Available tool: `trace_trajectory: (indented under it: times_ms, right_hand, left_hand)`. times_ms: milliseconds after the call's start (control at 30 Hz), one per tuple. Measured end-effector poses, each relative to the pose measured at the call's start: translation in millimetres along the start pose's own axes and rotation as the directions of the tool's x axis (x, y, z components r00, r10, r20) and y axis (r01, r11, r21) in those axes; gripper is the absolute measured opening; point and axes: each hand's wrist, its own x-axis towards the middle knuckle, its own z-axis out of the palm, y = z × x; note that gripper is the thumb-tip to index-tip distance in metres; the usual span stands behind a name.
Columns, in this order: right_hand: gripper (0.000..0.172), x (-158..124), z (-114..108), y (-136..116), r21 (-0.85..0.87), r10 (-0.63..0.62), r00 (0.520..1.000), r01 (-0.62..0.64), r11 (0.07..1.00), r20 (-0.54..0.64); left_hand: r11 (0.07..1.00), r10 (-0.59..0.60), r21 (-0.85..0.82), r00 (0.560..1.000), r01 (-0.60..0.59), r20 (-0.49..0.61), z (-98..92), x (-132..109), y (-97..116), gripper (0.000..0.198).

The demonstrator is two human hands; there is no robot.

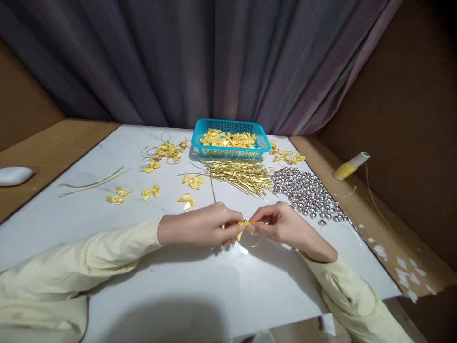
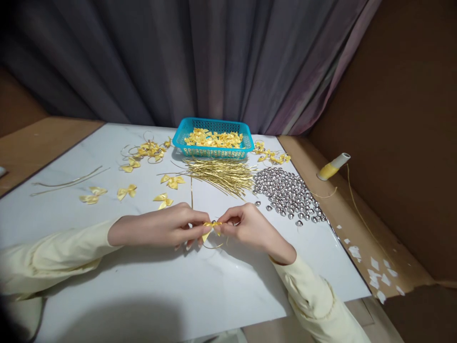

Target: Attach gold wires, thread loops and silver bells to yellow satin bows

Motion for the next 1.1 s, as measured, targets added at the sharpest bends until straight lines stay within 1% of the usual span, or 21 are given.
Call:
trace_trajectory:
  times_ms: [133,200,300,400,500,600,700,800,900,1033,1100]
  right_hand:
    - [0.014,-0.8,-0.3,0.3,-0.001,0.002,1.000,-0.002,1.000,0.003]
    - [0.014,-0.7,0.0,0.4,-0.004,0.008,1.000,-0.007,1.000,0.008]
    - [0.014,0.2,0.8,0.2,-0.014,0.022,1.000,-0.022,1.000,0.009]
    - [0.012,1.7,1.5,0.0,-0.031,0.023,1.000,-0.022,0.999,0.020]
    - [0.011,3.0,2.3,0.8,-0.051,0.027,0.999,-0.025,0.998,0.044]
    - [0.011,3.3,2.9,2.5,-0.060,0.029,0.998,-0.026,0.998,0.064]
    - [0.011,2.5,3.1,3.6,-0.067,0.027,0.996,-0.022,0.997,0.080]
    - [0.012,1.3,3.1,3.1,-0.074,0.025,0.995,-0.018,0.997,0.092]
    - [0.012,0.7,3.1,1.6,-0.089,0.022,0.995,-0.014,0.996,0.093]
    - [0.013,0.2,2.4,0.5,-0.091,0.040,0.995,-0.031,0.995,0.092]
    - [0.014,-0.4,1.9,0.6,-0.091,0.043,0.995,-0.035,0.995,0.091]
  left_hand:
    - [0.999,-0.018,-0.050,0.999,0.020,0.048,-2.6,0.1,0.8,0.028]
    - [0.999,-0.020,-0.025,0.999,0.021,0.049,-2.7,-0.4,0.8,0.028]
    - [0.993,-0.016,0.116,0.999,0.021,-0.042,-0.9,-1.7,1.9,0.026]
    - [0.974,-0.025,0.221,0.992,0.052,-0.123,3.0,-2.4,3.5,0.028]
    - [0.951,-0.027,0.301,0.988,0.073,-0.153,7.0,-1.7,3.6,0.028]
    - [0.924,-0.027,0.373,0.985,0.089,-0.169,9.6,-0.7,2.8,0.022]
    - [0.913,-0.002,0.402,0.986,0.068,-0.164,9.5,-0.2,2.9,0.017]
    - [0.932,0.022,0.362,0.993,0.021,-0.113,6.5,0.5,3.0,0.023]
    - [0.966,0.029,0.259,0.997,-0.011,-0.065,3.1,1.5,0.9,0.026]
    - [0.997,0.014,0.071,0.999,-0.012,-0.032,0.6,2.7,-3.1,0.025]
    - [1.000,0.005,0.028,1.000,-0.005,-0.015,-0.5,2.9,-3.6,0.025]
